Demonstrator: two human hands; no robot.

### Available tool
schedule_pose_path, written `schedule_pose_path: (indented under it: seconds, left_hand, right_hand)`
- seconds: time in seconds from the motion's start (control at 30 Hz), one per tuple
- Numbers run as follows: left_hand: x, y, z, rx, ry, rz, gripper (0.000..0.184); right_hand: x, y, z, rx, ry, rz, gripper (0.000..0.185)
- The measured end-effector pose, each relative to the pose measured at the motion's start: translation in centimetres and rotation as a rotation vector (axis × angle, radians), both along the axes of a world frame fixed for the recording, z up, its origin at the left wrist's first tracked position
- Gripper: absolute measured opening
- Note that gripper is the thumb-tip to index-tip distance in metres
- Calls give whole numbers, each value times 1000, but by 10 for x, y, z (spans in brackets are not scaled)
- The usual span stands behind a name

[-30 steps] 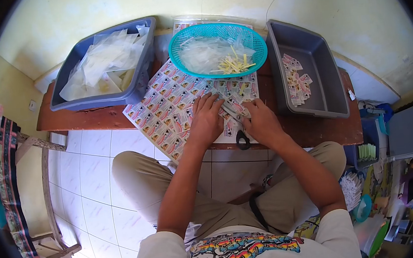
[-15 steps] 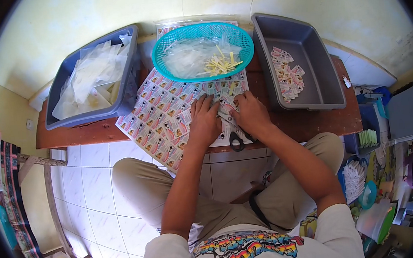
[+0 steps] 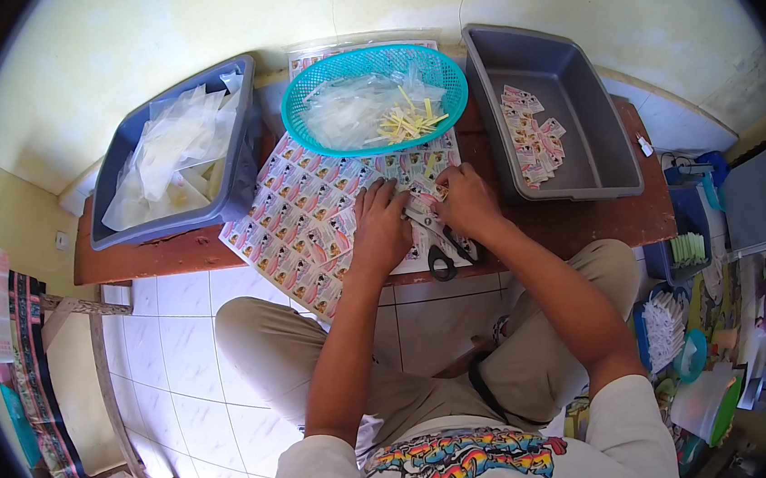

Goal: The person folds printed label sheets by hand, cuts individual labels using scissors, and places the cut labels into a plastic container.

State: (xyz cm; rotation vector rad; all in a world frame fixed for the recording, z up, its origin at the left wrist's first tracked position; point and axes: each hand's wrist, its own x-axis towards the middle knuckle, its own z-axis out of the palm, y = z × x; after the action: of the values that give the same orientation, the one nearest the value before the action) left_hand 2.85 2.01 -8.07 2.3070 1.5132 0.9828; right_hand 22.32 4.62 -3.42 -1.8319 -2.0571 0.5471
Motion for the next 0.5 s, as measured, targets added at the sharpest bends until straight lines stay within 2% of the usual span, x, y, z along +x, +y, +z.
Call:
schedule_pose_path:
  seconds: [0.17,0.3,0.43,0.5]
  left_hand:
    - [-1,0,4,-1,-29,4,47]
    - [0,-1,9,-36,-55,1,47]
    - [-4,-7,26,0,-107,-5,43]
    - [-5,-10,41,71,-130,13,42]
  right_hand:
    - [1,-2,-6,52,80,21,42]
    - [7,5,-8,59,230,40,30]
    - [6,4,8,97,425,123,21]
    - [4,-1,28,26,443,147,24]
